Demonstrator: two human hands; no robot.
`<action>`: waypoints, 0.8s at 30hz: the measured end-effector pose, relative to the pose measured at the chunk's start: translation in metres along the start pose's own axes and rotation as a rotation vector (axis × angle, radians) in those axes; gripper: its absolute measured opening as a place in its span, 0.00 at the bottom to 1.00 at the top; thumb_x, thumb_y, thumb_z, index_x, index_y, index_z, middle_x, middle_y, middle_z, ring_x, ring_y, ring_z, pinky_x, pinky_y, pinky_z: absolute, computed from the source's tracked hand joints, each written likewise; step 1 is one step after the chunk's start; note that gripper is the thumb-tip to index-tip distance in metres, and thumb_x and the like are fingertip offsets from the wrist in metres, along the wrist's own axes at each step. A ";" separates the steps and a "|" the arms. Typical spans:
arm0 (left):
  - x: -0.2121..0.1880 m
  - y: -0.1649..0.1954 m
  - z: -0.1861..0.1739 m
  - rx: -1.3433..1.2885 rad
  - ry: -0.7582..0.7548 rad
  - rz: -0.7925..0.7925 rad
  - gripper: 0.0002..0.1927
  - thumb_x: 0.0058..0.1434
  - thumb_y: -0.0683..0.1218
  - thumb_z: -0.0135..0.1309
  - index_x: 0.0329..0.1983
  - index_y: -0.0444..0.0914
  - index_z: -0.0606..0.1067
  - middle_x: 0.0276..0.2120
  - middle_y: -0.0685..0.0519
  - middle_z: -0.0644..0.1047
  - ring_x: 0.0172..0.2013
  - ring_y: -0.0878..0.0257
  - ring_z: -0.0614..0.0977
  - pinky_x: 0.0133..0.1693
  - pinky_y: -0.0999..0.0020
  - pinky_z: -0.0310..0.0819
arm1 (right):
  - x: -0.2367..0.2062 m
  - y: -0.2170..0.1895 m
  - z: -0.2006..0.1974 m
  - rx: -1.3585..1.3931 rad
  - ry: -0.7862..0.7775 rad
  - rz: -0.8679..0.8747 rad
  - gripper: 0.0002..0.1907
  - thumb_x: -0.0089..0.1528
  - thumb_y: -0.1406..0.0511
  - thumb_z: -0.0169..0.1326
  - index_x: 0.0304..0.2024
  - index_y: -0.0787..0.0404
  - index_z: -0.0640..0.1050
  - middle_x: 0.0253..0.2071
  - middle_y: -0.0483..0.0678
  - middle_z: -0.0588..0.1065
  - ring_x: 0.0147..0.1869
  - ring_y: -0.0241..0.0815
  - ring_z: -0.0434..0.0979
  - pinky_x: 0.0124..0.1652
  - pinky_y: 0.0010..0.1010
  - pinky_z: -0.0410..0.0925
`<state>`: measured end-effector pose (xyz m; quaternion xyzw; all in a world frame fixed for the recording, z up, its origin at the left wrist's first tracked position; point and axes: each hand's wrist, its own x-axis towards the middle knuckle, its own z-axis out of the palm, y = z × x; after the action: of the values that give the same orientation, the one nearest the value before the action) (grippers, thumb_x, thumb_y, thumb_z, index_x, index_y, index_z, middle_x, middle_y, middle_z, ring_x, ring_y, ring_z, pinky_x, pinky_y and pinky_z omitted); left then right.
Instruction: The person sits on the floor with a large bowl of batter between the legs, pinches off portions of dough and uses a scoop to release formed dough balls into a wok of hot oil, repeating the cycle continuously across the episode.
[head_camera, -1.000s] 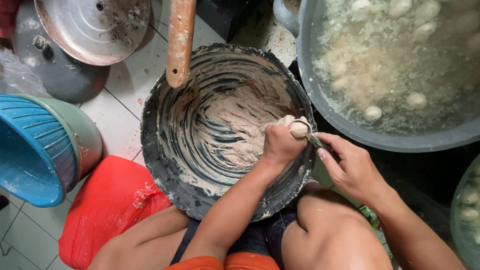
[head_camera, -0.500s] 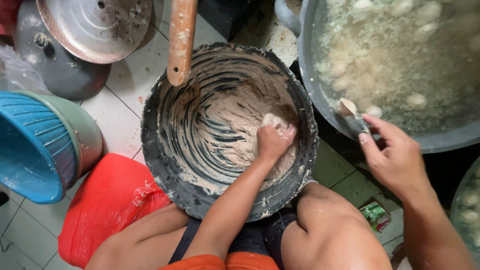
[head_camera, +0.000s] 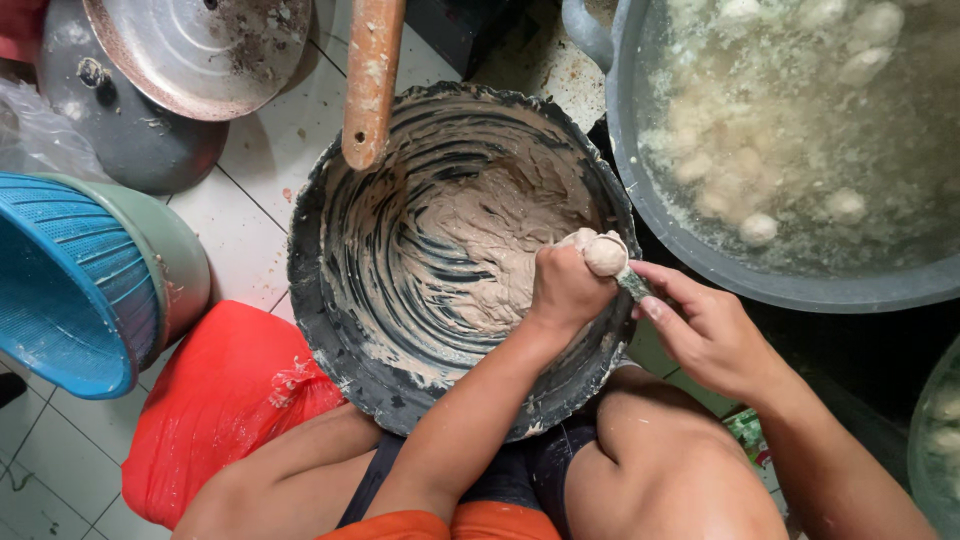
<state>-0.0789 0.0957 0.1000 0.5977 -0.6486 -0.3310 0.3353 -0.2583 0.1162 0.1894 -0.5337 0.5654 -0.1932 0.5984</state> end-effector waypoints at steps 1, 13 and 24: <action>0.001 -0.001 -0.001 0.028 -0.021 -0.032 0.06 0.57 0.45 0.63 0.33 0.41 0.76 0.30 0.46 0.80 0.34 0.46 0.84 0.37 0.55 0.79 | 0.004 0.001 -0.001 0.130 -0.046 0.134 0.23 0.67 0.67 0.49 0.66 0.58 0.73 0.38 0.45 0.78 0.30 0.31 0.70 0.30 0.24 0.65; 0.034 -0.109 -0.056 0.505 0.134 -0.566 0.27 0.58 0.63 0.64 0.23 0.35 0.83 0.52 0.31 0.76 0.59 0.40 0.71 0.61 0.47 0.54 | 0.065 0.018 -0.068 -0.309 0.476 -0.098 0.26 0.68 0.67 0.56 0.69 0.58 0.74 0.43 0.52 0.74 0.37 0.43 0.73 0.37 0.34 0.67; 0.010 -0.039 0.004 -0.011 -0.010 -0.282 0.18 0.62 0.54 0.61 0.25 0.36 0.78 0.25 0.40 0.79 0.28 0.43 0.81 0.32 0.53 0.74 | 0.051 0.009 -0.078 -0.737 0.724 -0.167 0.13 0.71 0.67 0.57 0.58 0.61 0.77 0.47 0.54 0.78 0.46 0.49 0.80 0.49 0.39 0.72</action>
<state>-0.0613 0.0828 0.0662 0.6794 -0.5579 -0.3814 0.2858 -0.3161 0.0438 0.1743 -0.6513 0.7220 -0.2006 0.1194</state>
